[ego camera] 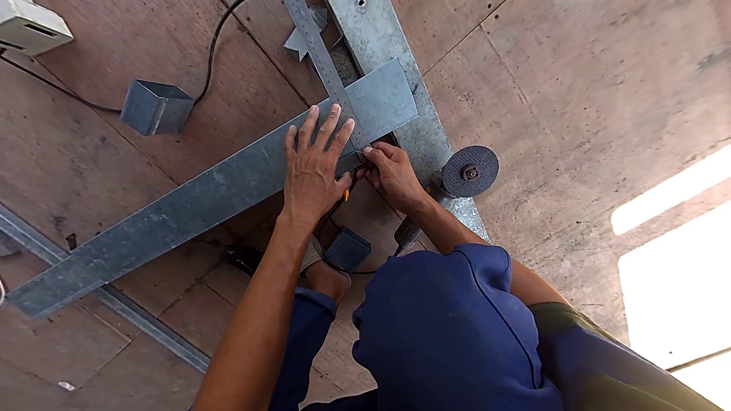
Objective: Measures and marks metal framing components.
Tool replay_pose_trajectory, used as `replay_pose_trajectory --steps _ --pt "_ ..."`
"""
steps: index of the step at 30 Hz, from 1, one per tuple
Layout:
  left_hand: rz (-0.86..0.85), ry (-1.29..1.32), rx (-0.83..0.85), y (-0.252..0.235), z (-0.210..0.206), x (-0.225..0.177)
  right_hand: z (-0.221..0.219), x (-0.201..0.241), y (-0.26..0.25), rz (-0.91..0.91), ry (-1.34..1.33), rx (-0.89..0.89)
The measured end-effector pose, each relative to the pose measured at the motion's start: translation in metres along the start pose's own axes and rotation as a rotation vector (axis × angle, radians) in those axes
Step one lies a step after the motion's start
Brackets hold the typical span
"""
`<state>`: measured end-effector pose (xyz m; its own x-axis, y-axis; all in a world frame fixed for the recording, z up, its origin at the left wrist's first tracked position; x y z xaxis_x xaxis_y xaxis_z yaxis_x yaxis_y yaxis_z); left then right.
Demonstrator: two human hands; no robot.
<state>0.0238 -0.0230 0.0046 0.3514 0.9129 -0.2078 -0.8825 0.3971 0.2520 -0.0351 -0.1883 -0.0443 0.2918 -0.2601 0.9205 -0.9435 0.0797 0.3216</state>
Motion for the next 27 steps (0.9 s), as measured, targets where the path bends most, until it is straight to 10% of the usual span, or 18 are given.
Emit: replay_pose_trajectory --steps 27 --pt "0.062 0.025 -0.128 0.001 -0.013 -0.007 0.041 0.067 -0.010 0.330 0.527 0.015"
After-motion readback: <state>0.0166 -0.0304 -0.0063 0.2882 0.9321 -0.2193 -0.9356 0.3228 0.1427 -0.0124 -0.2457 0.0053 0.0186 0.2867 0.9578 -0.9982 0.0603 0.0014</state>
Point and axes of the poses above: each hand's wrist, its own y-axis away from the middle knuckle, its own z-axis out of the back of the hand, x = y × z, the point moved 2 cm from there along -y, towards the middle knuckle, and after that the axes turned 13 degrees about z, right-handed, at the moved point
